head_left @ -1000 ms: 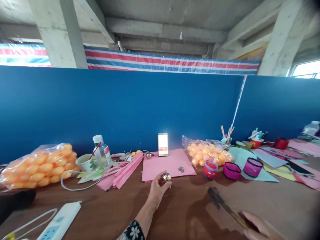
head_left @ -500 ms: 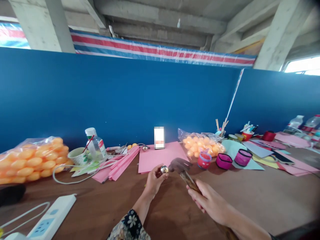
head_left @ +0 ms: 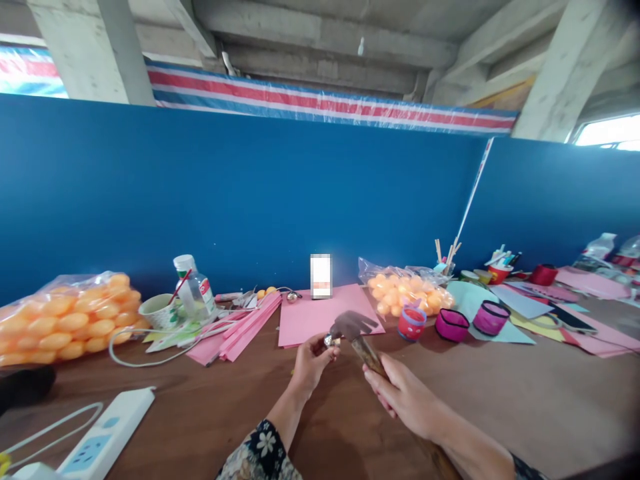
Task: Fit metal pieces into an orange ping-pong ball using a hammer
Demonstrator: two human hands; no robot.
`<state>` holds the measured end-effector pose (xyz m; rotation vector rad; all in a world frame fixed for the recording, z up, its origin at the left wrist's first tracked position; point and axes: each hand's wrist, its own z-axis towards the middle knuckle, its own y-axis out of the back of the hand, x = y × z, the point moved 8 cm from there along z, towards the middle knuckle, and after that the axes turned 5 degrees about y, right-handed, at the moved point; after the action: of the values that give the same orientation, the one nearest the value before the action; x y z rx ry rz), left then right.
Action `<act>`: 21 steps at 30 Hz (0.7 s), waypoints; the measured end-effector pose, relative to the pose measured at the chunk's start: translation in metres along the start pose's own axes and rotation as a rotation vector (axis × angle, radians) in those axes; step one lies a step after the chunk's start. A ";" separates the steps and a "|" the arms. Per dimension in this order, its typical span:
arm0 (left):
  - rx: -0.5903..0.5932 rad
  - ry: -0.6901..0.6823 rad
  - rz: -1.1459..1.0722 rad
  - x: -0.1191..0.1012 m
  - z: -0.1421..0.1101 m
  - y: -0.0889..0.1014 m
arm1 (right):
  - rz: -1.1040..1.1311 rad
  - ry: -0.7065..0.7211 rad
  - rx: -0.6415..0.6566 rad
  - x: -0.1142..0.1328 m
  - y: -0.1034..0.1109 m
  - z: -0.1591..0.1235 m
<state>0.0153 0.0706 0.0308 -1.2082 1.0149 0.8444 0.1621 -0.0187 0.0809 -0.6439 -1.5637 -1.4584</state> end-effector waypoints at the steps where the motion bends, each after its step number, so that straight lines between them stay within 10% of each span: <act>1: 0.004 -0.002 0.003 0.000 0.000 0.000 | 0.011 -0.012 0.019 -0.002 -0.002 0.000; 21: 0.068 -0.034 -0.038 0.000 0.000 -0.003 | 0.117 -0.031 -0.020 -0.004 0.000 -0.001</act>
<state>0.0182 0.0701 0.0318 -1.1484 0.9827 0.7925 0.1644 -0.0189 0.0779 -0.7603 -1.5113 -1.3837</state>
